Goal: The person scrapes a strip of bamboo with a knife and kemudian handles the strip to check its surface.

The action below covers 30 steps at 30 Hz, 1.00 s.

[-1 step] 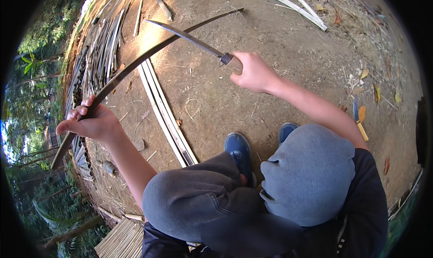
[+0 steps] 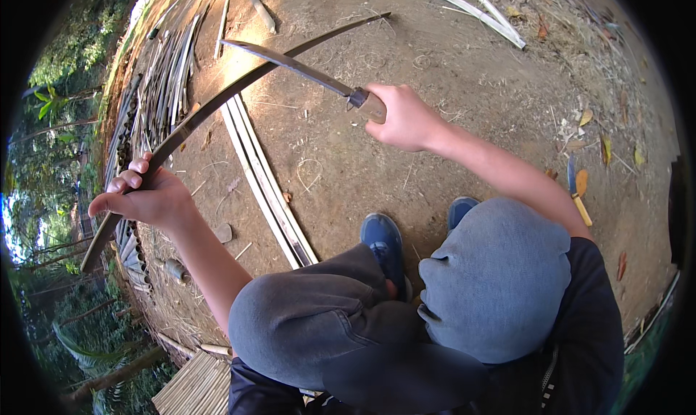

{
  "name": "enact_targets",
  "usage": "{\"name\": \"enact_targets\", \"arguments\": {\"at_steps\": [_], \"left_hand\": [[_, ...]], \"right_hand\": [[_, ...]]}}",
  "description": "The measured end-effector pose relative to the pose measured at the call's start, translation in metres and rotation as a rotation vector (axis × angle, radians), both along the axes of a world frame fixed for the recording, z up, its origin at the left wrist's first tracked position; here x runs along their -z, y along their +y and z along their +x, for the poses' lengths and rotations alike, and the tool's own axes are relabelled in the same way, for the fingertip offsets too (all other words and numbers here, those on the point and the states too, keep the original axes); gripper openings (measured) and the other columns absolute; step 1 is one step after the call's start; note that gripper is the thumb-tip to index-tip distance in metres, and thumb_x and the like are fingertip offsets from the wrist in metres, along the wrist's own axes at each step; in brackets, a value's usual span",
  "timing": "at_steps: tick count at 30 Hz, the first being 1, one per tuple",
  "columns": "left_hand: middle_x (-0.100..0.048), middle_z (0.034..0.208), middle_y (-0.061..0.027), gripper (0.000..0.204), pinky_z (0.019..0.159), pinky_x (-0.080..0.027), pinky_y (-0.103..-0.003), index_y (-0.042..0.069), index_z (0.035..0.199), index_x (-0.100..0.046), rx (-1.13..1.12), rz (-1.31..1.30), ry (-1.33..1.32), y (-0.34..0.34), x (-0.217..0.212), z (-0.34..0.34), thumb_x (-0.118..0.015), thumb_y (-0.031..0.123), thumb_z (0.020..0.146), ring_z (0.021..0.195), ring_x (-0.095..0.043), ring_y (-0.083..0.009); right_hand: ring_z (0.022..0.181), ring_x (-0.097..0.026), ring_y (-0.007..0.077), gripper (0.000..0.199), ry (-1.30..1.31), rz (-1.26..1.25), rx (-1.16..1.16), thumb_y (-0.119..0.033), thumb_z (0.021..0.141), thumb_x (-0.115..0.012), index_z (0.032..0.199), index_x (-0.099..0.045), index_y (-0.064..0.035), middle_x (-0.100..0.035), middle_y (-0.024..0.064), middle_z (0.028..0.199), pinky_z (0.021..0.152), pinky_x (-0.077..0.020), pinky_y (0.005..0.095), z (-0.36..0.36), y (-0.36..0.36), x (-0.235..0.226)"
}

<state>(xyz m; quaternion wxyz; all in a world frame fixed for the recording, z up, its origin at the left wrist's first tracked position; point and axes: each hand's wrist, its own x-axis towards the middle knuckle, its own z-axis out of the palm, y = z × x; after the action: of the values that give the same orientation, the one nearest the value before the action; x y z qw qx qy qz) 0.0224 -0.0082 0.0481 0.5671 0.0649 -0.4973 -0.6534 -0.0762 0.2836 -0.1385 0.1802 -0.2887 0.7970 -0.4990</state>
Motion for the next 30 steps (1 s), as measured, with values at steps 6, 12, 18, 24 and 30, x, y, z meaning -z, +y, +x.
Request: {"name": "enact_targets", "arguments": {"at_steps": [6, 12, 18, 24, 30], "left_hand": [[-0.021, 0.055, 0.0046, 0.054, 0.056, -0.044, -0.031, 0.017, 0.066, -0.031, -0.087, 0.114, -0.023, 0.013, 0.002, -0.001, -0.058, 0.05, 0.097, 0.048, -0.03, -0.0112], [-0.024, 0.054, 0.0037, 0.045, 0.058, -0.043, -0.032, 0.016, 0.063, -0.031, -0.075, 0.107, -0.013, 0.003, 0.003, 0.005, -0.057, 0.024, 0.099, 0.049, -0.029, -0.0114], [-0.022, 0.053, 0.0033, 0.043, 0.058, -0.043, -0.032, 0.017, 0.062, -0.03, -0.099, 0.132, -0.031, 0.008, 0.001, 0.001, -0.055, 0.02, 0.097, 0.048, -0.03, -0.0117], [-0.022, 0.054, 0.0032, 0.043, 0.056, -0.043, -0.032, 0.016, 0.062, -0.031, -0.075, 0.098, 0.009, -0.007, 0.004, 0.002, -0.056, 0.019, 0.096, 0.048, -0.029, -0.0118], [-0.021, 0.055, 0.0032, 0.042, 0.055, -0.043, -0.032, 0.017, 0.061, -0.029, -0.106, 0.205, -0.01, -0.018, 0.014, -0.004, -0.054, 0.016, 0.095, 0.048, -0.029, -0.0118]], "right_hand": [[0.052, -0.047, 0.0127, 0.007, -0.101, 0.173, 0.111, -0.005, 0.082, -0.057, 0.088, -0.054, -0.0018, -0.05, 0.0036, 0.065, 0.045, -0.0399, 0.0298, -0.041, -0.009, 0.025], [0.049, -0.037, 0.0092, 0.005, -0.107, 0.181, -0.027, -0.002, 0.083, -0.053, 0.085, -0.05, -0.0053, -0.042, -0.0001, 0.065, 0.04, -0.0334, 0.025, -0.039, -0.021, 0.011], [0.05, -0.043, 0.0096, 0.005, -0.138, 0.24, 0.159, -0.005, 0.081, -0.056, 0.083, -0.051, -0.0052, -0.046, 0.0026, 0.062, 0.04, -0.0341, 0.026, -0.077, -0.016, 0.057], [0.051, -0.044, 0.0096, 0.006, -0.086, 0.194, 0.092, -0.006, 0.081, -0.057, 0.087, -0.054, -0.004, -0.048, 0.0023, 0.066, 0.039, -0.0363, 0.0284, -0.078, -0.032, 0.058], [0.054, -0.054, 0.0149, 0.016, -0.12, 0.285, 0.259, -0.012, 0.079, -0.059, 0.092, -0.059, -0.0023, -0.056, 0.0038, 0.067, 0.045, -0.0435, 0.0316, -0.11, -0.011, 0.098]]}}
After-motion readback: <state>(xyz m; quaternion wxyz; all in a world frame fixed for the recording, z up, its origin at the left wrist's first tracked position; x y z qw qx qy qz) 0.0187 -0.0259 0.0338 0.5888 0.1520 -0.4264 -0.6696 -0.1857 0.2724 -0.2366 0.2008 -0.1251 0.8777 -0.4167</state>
